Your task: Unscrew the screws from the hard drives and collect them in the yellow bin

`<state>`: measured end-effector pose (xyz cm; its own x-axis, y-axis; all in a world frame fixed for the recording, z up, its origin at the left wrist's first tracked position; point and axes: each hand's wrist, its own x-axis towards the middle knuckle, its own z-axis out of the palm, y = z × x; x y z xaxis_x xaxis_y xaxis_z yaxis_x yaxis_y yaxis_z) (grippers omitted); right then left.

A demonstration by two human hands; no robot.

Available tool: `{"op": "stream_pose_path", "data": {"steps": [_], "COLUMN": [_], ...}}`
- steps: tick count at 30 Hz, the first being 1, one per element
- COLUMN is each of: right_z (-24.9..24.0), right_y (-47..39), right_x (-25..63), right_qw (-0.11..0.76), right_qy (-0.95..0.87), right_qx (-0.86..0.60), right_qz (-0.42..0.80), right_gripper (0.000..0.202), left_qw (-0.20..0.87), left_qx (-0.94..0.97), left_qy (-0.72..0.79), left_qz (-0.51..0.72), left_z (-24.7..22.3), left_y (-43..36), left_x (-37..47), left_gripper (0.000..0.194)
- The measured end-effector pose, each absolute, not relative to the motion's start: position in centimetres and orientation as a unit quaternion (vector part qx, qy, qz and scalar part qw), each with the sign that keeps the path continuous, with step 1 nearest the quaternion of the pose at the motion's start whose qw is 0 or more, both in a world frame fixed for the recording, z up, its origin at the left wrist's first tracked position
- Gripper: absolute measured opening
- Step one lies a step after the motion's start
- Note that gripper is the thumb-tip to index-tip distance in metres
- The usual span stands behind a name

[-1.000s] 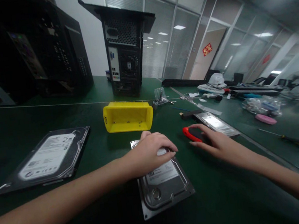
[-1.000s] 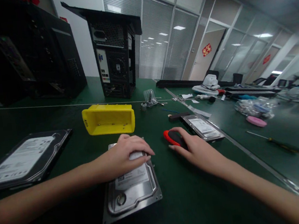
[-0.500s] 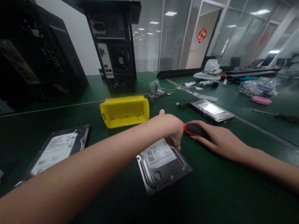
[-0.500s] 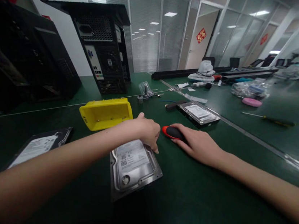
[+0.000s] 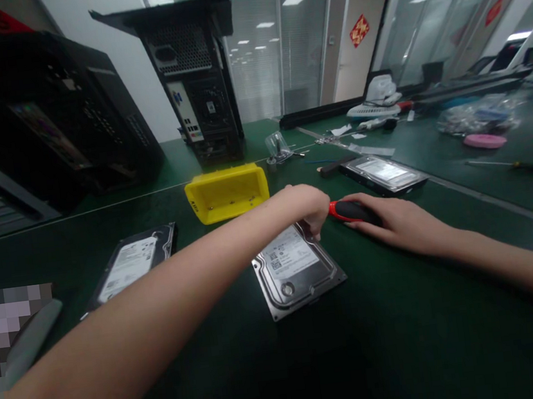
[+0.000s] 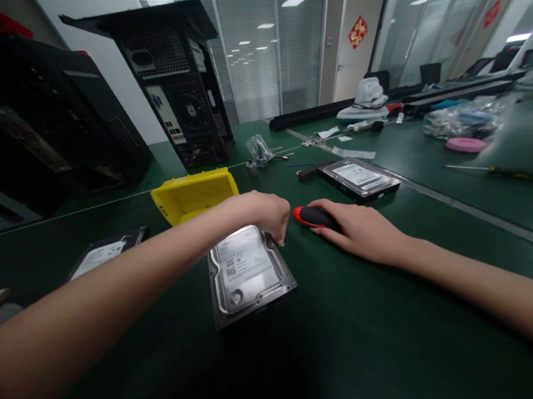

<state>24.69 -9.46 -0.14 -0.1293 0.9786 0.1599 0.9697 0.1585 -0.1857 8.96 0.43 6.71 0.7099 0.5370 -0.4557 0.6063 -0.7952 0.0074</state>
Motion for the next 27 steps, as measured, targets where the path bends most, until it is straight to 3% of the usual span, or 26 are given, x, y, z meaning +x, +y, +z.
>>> {"op": "stream_pose_path", "data": {"steps": [12,18,27], "right_z": [-0.1,0.0,0.0], "right_y": [-9.6,-9.8,-9.8], "right_x": [24.9,24.8,24.9], "right_qw": [0.117,0.130,0.123], "right_qy": [-0.756,-0.761,-0.756], "right_qx": [-0.643,-0.636,-0.642], "right_qz": [0.020,0.013,0.034], "right_gripper": [0.046,0.046,0.046], "left_qw": [0.110,0.066,0.094], "left_qx": [0.936,0.934,0.944], "left_qy": [0.293,0.308,0.264], "left_qz": [-0.160,-0.168,-0.173], "left_z": [6.3,6.9,5.7], "left_y": [0.4,-0.9,0.2], "left_x": [6.5,6.9,6.9], "left_gripper": [0.014,0.026,0.016]}}
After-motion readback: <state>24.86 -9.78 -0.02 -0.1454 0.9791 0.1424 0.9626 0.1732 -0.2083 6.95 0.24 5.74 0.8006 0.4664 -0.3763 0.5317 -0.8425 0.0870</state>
